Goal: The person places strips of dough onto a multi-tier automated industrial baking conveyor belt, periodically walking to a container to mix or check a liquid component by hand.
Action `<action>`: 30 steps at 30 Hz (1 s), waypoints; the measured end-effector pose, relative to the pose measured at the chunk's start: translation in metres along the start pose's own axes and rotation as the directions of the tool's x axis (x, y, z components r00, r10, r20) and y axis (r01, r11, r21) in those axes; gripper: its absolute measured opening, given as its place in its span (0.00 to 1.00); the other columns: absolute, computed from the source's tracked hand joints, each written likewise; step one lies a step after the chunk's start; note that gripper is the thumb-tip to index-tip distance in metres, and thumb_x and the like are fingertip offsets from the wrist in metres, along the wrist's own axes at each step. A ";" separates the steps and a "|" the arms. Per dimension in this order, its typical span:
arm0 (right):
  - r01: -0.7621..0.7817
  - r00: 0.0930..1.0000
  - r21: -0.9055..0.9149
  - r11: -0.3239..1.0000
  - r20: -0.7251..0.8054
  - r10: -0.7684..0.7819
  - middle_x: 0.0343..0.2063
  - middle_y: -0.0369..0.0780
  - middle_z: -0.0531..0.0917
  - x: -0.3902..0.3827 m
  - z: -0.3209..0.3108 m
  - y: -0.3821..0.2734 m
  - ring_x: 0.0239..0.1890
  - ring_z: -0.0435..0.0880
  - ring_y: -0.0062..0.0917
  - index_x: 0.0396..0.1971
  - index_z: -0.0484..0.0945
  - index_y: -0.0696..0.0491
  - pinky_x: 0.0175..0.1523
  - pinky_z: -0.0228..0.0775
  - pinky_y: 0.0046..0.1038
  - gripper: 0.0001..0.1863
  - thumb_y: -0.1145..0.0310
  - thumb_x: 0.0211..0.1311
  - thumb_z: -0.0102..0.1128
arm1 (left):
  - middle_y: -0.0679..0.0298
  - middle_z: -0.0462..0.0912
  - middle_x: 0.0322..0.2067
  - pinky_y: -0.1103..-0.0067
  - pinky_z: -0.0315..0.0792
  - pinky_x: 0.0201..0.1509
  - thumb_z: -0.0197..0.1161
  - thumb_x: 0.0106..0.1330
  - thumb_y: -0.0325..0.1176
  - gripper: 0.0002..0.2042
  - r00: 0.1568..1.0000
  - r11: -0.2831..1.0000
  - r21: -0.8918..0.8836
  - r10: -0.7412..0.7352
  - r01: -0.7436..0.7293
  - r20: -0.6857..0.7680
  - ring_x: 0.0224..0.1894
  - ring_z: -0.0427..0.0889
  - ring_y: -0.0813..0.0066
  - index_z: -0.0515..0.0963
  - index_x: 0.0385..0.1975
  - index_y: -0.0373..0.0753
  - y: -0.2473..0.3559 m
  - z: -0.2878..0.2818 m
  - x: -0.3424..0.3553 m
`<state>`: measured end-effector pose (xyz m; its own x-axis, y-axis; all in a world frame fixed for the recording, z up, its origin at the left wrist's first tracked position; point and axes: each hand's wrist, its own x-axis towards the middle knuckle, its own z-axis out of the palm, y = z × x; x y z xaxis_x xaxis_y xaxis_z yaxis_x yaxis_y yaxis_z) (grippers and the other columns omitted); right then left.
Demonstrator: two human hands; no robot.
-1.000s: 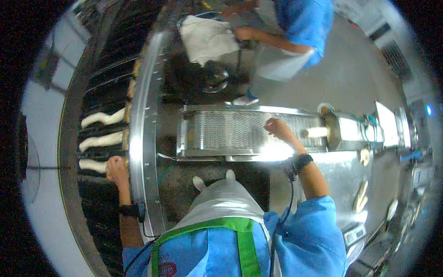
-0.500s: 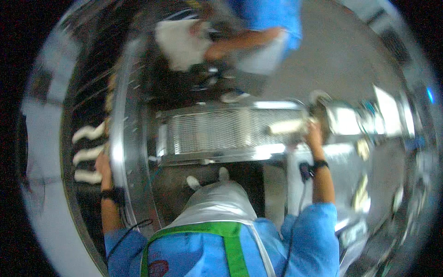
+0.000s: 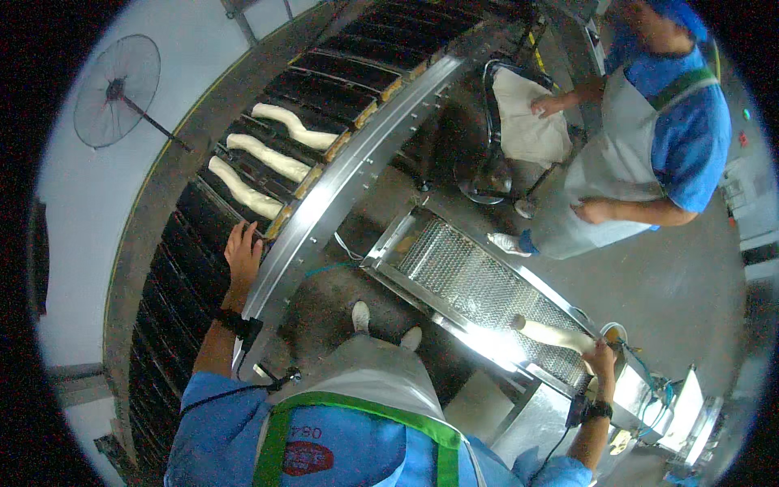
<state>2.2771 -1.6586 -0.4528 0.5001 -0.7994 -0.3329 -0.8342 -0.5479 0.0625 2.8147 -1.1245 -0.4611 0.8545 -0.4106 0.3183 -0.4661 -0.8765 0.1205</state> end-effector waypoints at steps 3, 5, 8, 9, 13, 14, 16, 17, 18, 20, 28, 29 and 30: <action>0.152 0.985 0.852 0.501 -0.090 -0.147 0.24 0.35 0.70 0.002 -0.039 -0.057 0.27 0.70 0.21 0.28 0.67 0.62 0.34 0.64 0.21 0.15 0.69 0.41 0.54 | 0.62 0.60 0.50 0.67 0.50 0.53 0.51 0.53 0.37 0.18 0.999 0.999 -0.030 -0.014 0.013 -0.038 0.54 0.56 0.64 0.65 0.45 0.44 0.003 0.004 0.003; 0.173 0.984 0.844 0.508 -0.128 -0.124 0.31 0.39 0.72 -0.007 -0.095 -0.144 0.33 0.69 0.20 0.36 0.66 0.61 0.38 0.62 0.20 0.17 0.73 0.42 0.53 | 0.63 0.61 0.50 0.68 0.51 0.53 0.52 0.52 0.37 0.18 0.997 0.997 -0.044 -0.058 0.056 -0.053 0.54 0.56 0.64 0.66 0.44 0.45 0.006 0.004 0.005; 0.217 0.952 0.896 0.387 -0.107 -0.286 0.32 0.39 0.72 0.010 -0.140 -0.243 0.35 0.69 0.20 0.36 0.66 0.60 0.39 0.61 0.20 0.17 0.71 0.43 0.53 | 0.63 0.62 0.49 0.68 0.51 0.53 0.53 0.51 0.36 0.18 0.997 0.997 -0.059 -0.053 0.049 -0.061 0.53 0.56 0.64 0.66 0.44 0.44 0.005 0.000 0.004; 0.247 0.936 0.883 0.399 -0.112 -0.332 0.32 0.38 0.72 0.012 -0.160 -0.279 0.35 0.69 0.20 0.37 0.66 0.60 0.40 0.61 0.20 0.17 0.71 0.43 0.53 | 0.62 0.62 0.49 0.69 0.50 0.53 0.53 0.51 0.36 0.18 0.997 0.996 -0.076 -0.046 0.042 -0.054 0.54 0.55 0.64 0.66 0.44 0.43 0.005 0.000 0.003; 0.580 0.723 0.809 0.095 -0.457 -0.518 0.29 0.37 0.71 0.024 -0.230 -0.417 0.32 0.69 0.19 0.33 0.67 0.58 0.39 0.61 0.19 0.15 0.68 0.45 0.54 | 0.60 0.60 0.50 0.68 0.49 0.54 0.54 0.50 0.35 0.19 0.999 0.990 -0.136 -0.030 0.025 -0.036 0.54 0.54 0.63 0.65 0.44 0.41 0.001 -0.010 0.001; 0.588 0.704 0.804 0.082 -0.461 -0.540 0.30 0.37 0.71 0.030 -0.248 -0.449 0.32 0.69 0.19 0.34 0.67 0.59 0.38 0.61 0.19 0.15 0.67 0.45 0.54 | 0.60 0.58 0.51 0.67 0.48 0.54 0.52 0.52 0.35 0.19 0.999 0.987 -0.153 -0.049 0.051 0.020 0.55 0.52 0.62 0.64 0.45 0.41 -0.002 -0.013 -0.001; 0.652 0.642 0.752 0.102 -0.475 -0.602 0.30 0.37 0.72 0.054 -0.275 -0.503 0.32 0.69 0.19 0.35 0.67 0.59 0.38 0.61 0.19 0.18 0.65 0.45 0.56 | 0.59 0.55 0.52 0.66 0.46 0.55 0.51 0.53 0.35 0.19 0.995 0.977 -0.201 -0.052 0.069 0.089 0.56 0.50 0.61 0.63 0.46 0.40 -0.003 -0.017 -0.001; 0.703 0.592 0.700 0.125 -0.479 -0.648 0.29 0.38 0.72 0.068 -0.287 -0.528 0.32 0.69 0.19 0.35 0.67 0.60 0.37 0.61 0.19 0.19 0.64 0.45 0.57 | 0.58 0.56 0.52 0.66 0.45 0.55 0.52 0.52 0.35 0.20 0.993 0.972 -0.218 -0.063 0.085 0.103 0.56 0.50 0.61 0.64 0.46 0.39 -0.001 -0.019 0.001; 0.685 0.615 0.706 0.177 -0.431 -0.661 0.31 0.39 0.72 0.076 -0.294 -0.556 0.34 0.70 0.19 0.36 0.67 0.61 0.38 0.61 0.19 0.21 0.62 0.45 0.57 | 0.58 0.56 0.52 0.66 0.45 0.55 0.52 0.51 0.35 0.20 0.993 0.969 -0.233 -0.062 0.083 0.097 0.56 0.50 0.61 0.64 0.45 0.39 0.000 -0.021 0.003; 0.677 0.640 0.705 0.209 -0.425 -0.640 0.33 0.41 0.73 0.104 -0.298 -0.599 0.36 0.70 0.21 0.38 0.67 0.62 0.40 0.61 0.20 0.23 0.60 0.46 0.57 | 0.58 0.57 0.52 0.66 0.46 0.55 0.52 0.51 0.35 0.20 0.995 0.963 -0.260 -0.043 0.065 0.090 0.55 0.51 0.61 0.65 0.45 0.39 0.004 -0.021 0.010; 0.713 0.569 0.692 0.113 -0.476 -0.671 0.31 0.42 0.76 0.146 -0.236 -0.615 0.34 0.74 0.24 0.34 0.71 0.59 0.41 0.64 0.23 0.17 0.61 0.49 0.54 | 0.59 0.58 0.51 0.64 0.46 0.55 0.53 0.51 0.32 0.19 0.988 0.950 -0.288 -0.090 0.123 0.126 0.55 0.52 0.59 0.64 0.45 0.40 0.001 -0.024 0.014; 0.800 0.531 0.564 0.205 -0.506 -0.680 0.30 0.42 0.76 0.147 -0.222 -0.594 0.33 0.74 0.24 0.33 0.71 0.60 0.39 0.65 0.24 0.17 0.61 0.49 0.53 | 0.59 0.58 0.51 0.64 0.46 0.55 0.53 0.51 0.32 0.19 0.988 0.952 -0.285 -0.078 0.114 0.133 0.55 0.52 0.59 0.64 0.45 0.40 0.002 -0.023 0.014; 0.805 0.544 0.523 0.281 -0.461 -0.701 0.30 0.42 0.76 0.160 -0.199 -0.568 0.33 0.74 0.24 0.33 0.71 0.59 0.38 0.65 0.24 0.16 0.62 0.50 0.53 | 0.59 0.58 0.51 0.64 0.46 0.55 0.53 0.51 0.32 0.19 0.987 0.954 -0.269 -0.104 0.133 0.122 0.55 0.51 0.58 0.64 0.45 0.40 0.004 -0.021 0.015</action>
<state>2.8774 -1.5246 -0.3541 0.9639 -0.1648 0.2089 0.0466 -0.6683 -0.7425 2.8211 -1.1288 -0.4361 0.9198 -0.3450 0.1871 -0.3923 -0.8232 0.4104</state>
